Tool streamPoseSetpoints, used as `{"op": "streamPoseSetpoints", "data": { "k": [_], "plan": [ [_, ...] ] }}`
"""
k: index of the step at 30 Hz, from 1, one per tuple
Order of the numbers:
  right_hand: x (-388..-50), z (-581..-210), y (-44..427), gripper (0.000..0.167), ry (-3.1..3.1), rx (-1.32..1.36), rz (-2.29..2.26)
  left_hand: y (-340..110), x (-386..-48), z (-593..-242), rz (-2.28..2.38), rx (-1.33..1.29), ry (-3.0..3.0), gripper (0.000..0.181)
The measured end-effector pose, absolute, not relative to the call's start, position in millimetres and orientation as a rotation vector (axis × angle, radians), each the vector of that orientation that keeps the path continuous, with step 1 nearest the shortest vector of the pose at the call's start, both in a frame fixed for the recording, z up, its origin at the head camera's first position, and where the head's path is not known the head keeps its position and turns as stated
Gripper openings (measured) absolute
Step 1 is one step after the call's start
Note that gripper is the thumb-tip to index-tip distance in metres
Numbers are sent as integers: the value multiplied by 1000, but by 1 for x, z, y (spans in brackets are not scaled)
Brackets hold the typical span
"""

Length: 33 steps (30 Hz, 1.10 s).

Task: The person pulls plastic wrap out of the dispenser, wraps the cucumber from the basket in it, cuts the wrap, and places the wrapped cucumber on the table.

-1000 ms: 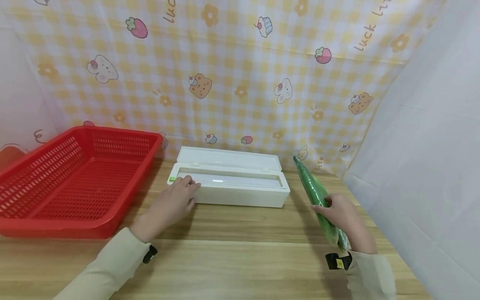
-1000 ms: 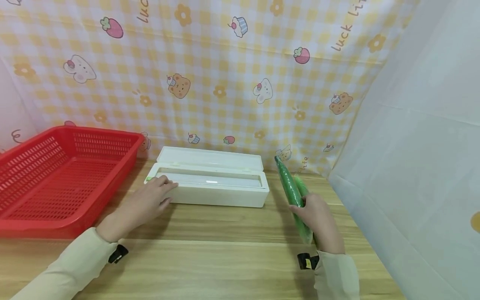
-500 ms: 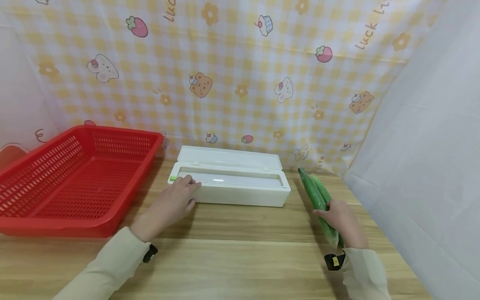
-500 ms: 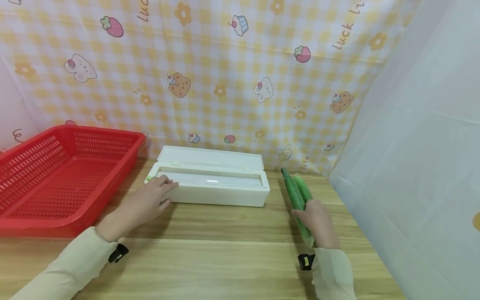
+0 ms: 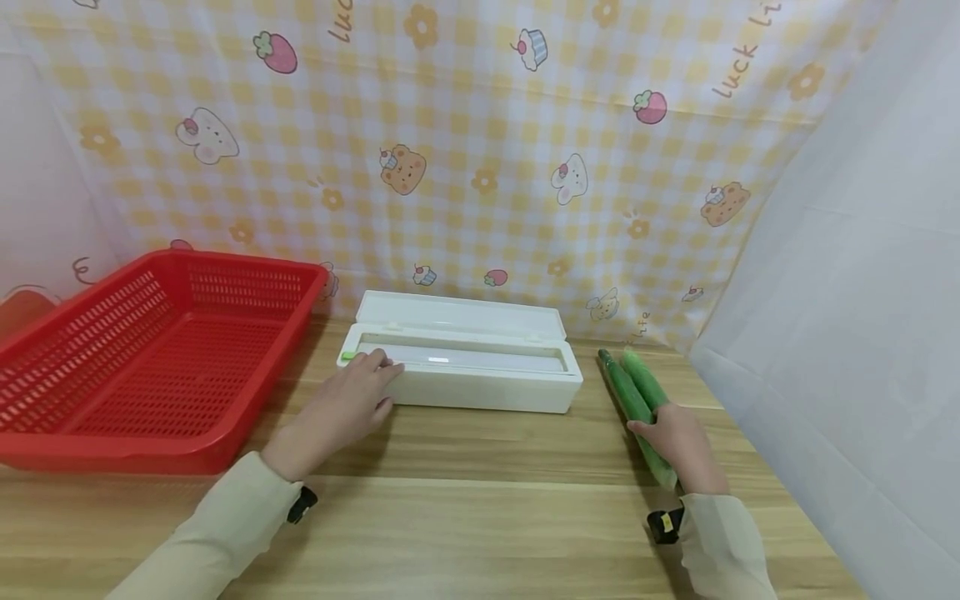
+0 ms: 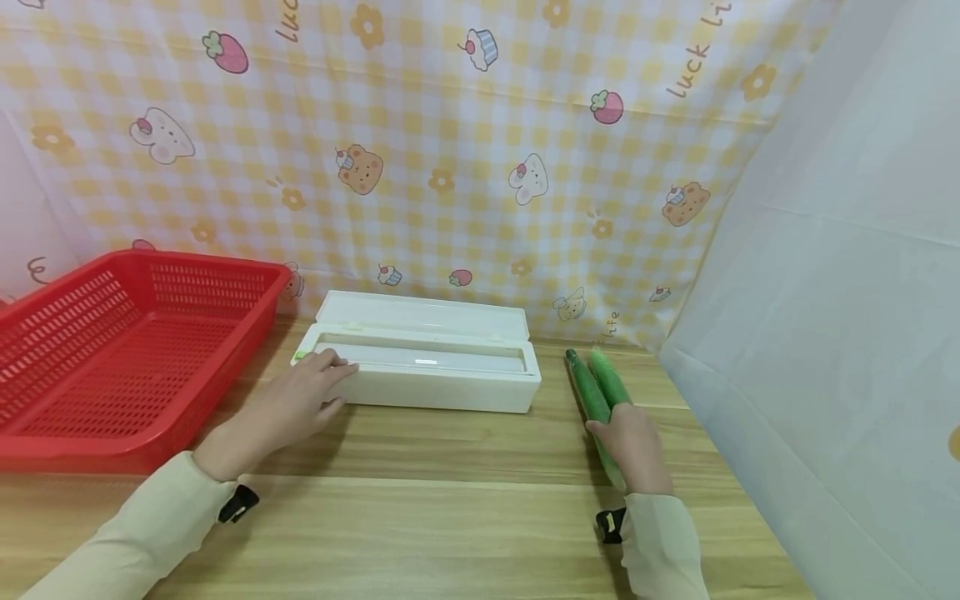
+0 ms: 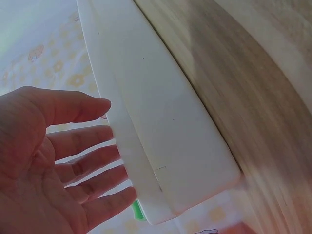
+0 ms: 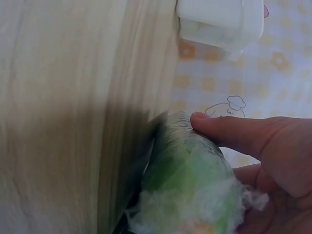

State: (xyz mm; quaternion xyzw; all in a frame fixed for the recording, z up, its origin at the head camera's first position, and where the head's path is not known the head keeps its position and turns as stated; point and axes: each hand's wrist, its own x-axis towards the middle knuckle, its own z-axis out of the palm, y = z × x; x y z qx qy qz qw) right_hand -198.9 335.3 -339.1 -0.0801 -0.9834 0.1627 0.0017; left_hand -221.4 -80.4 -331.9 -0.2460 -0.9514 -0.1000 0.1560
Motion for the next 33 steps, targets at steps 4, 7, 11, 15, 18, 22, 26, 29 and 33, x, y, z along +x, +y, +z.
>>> {"op": "streamPoseSetpoints", "data": {
  "k": [4, 7, 11, 15, 18, 22, 26, 29, 33],
  "plan": [
    [-200, -340, 334, 35, -3075, -257, 506, -80, -222, -332, -283, -706, -2728, 42],
    [-200, -340, 333, 34, -3085, -278, 513, -79, -224, -333, -278, -707, -2725, 43],
    [-200, -340, 332, 33, -3107, -294, 499, -78, -225, -334, -252, -718, -2729, 44],
    [-200, -340, 332, 33, -3124, -274, 453, -78, -225, -334, -226, -734, -2737, 44],
    [-202, -340, 331, 34, -3137, -243, 419, -79, -224, -333, -210, -735, -2737, 45],
    [-205, -336, 326, 40, -3119, -154, 351, -80, -221, -333, -200, -739, -2743, 48],
    [-204, -328, 312, 51, -3007, -25, 268, -81, -219, -334, -208, -746, -2750, 51],
    [-201, -322, 296, 49, -2853, 120, 237, -81, -216, -335, -221, -750, -2764, 53],
    [-197, -316, 269, 42, -2621, 386, 239, -80, -211, -335, -214, -777, -2767, 52]
  ]
}}
